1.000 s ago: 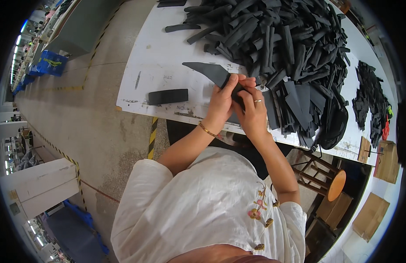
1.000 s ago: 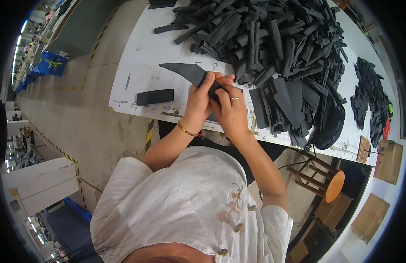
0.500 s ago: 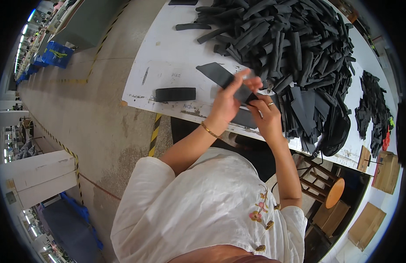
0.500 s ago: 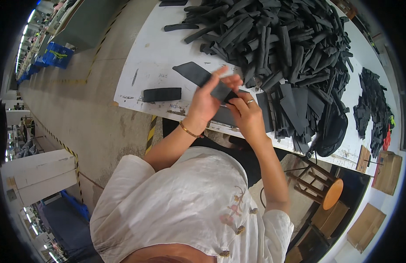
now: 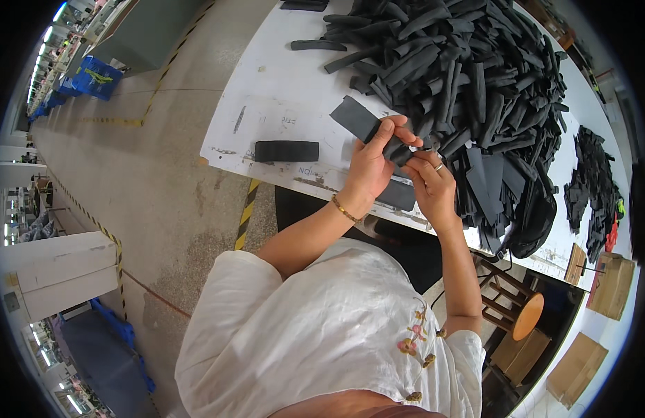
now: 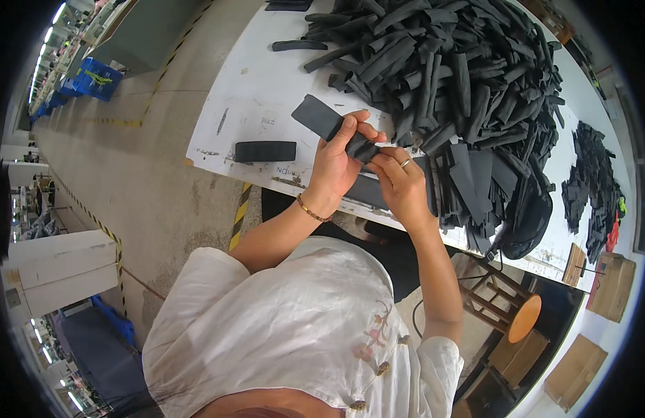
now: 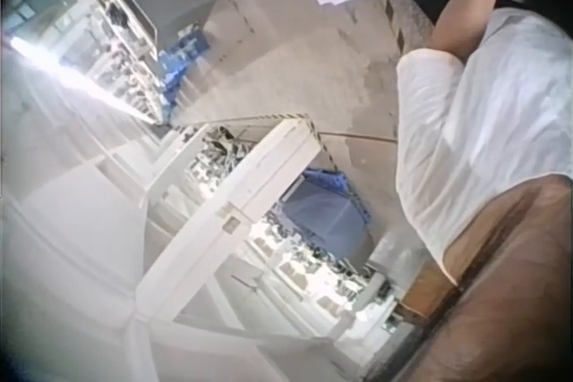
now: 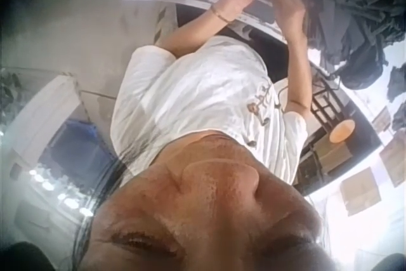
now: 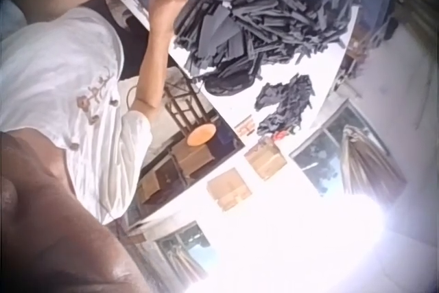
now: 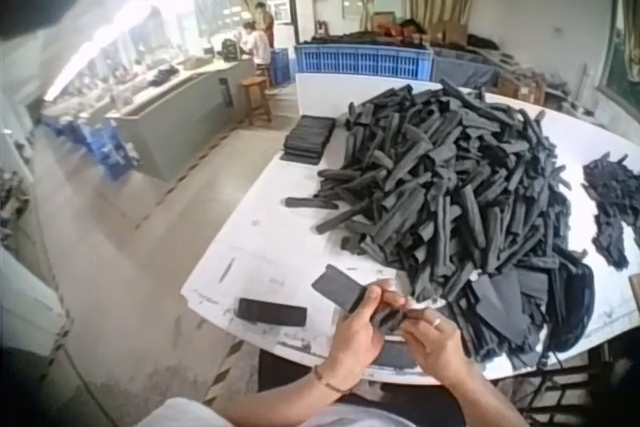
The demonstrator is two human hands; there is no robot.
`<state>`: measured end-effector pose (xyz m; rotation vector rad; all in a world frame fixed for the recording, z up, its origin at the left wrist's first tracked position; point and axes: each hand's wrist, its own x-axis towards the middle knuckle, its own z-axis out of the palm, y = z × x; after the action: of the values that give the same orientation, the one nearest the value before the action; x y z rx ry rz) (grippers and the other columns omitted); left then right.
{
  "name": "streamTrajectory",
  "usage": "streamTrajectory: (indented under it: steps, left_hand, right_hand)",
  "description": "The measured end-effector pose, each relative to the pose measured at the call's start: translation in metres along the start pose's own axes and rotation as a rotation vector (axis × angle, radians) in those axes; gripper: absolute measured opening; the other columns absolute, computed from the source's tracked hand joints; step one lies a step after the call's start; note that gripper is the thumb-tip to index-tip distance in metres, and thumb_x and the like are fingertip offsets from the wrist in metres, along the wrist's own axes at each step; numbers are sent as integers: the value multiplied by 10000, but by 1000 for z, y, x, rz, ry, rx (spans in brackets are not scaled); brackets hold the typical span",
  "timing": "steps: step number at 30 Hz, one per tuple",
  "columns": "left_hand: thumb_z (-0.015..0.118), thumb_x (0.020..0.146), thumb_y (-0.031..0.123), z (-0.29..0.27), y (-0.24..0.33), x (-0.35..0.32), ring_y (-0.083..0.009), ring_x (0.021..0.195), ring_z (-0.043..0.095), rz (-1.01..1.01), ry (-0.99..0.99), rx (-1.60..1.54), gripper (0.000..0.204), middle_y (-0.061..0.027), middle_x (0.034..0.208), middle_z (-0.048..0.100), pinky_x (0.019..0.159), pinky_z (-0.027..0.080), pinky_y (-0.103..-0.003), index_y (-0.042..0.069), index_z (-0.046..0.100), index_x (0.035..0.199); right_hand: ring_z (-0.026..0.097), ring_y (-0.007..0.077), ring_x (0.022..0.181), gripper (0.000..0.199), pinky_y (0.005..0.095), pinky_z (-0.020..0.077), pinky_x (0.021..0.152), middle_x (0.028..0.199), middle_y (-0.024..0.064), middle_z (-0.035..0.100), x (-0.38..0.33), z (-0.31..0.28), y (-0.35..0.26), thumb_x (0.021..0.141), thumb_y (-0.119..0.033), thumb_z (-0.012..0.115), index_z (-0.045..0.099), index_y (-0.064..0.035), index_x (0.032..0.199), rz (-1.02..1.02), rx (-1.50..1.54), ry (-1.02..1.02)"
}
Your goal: Sorting and stacking grey foam or rubber components on a workbench in a production facility.
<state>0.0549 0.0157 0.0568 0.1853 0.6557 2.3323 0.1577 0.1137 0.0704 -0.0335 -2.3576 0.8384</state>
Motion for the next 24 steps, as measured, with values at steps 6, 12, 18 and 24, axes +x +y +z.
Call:
streamTrajectory:
  steps: [6, 12, 18, 24]
  left_hand:
    - [553, 987, 288, -4, -5, 2, -239, 838, 667, 13, 22, -6, 294, -79, 831, 667, 808, 529, -375, 24, 620, 1098]
    - [547, 991, 268, -7, -10, 2, -239, 824, 673, 36, 21, -34, 275, -84, 832, 670, 802, 541, -367, 25, 622, 1094]
    - [531, 1000, 270, -9, -11, 3, -243, 849, 668, 42, 25, -30, 294, -90, 843, 665, 806, 540, -366, 11, 604, 1119]
    - [469, 1022, 321, -5, -5, 12, -297, 1016, 653, 105, -9, 46, 388, -165, 1030, 678, 952, 487, -397, -19, 558, 1188]
  right_hand:
    - [630, 286, 754, 159, 334, 512, 642, 912, 125, 632, 1, 6, 0, 761, 62, 711, 644, 10, 896, 32, 5, 4]
    - [630, 269, 752, 143, 308, 505, 637, 915, 130, 628, 2, 9, 1, 784, 77, 690, 641, 20, 905, 20, 15, -3]
    - [634, 309, 752, 134, 356, 519, 651, 898, 139, 629, 2, 10, 3, 778, 17, 716, 636, 11, 884, 36, 5, -13]
    - [600, 154, 778, 105, 245, 474, 695, 957, 77, 603, 1, 29, 7, 842, -37, 700, 621, 30, 862, 427, 419, 144]
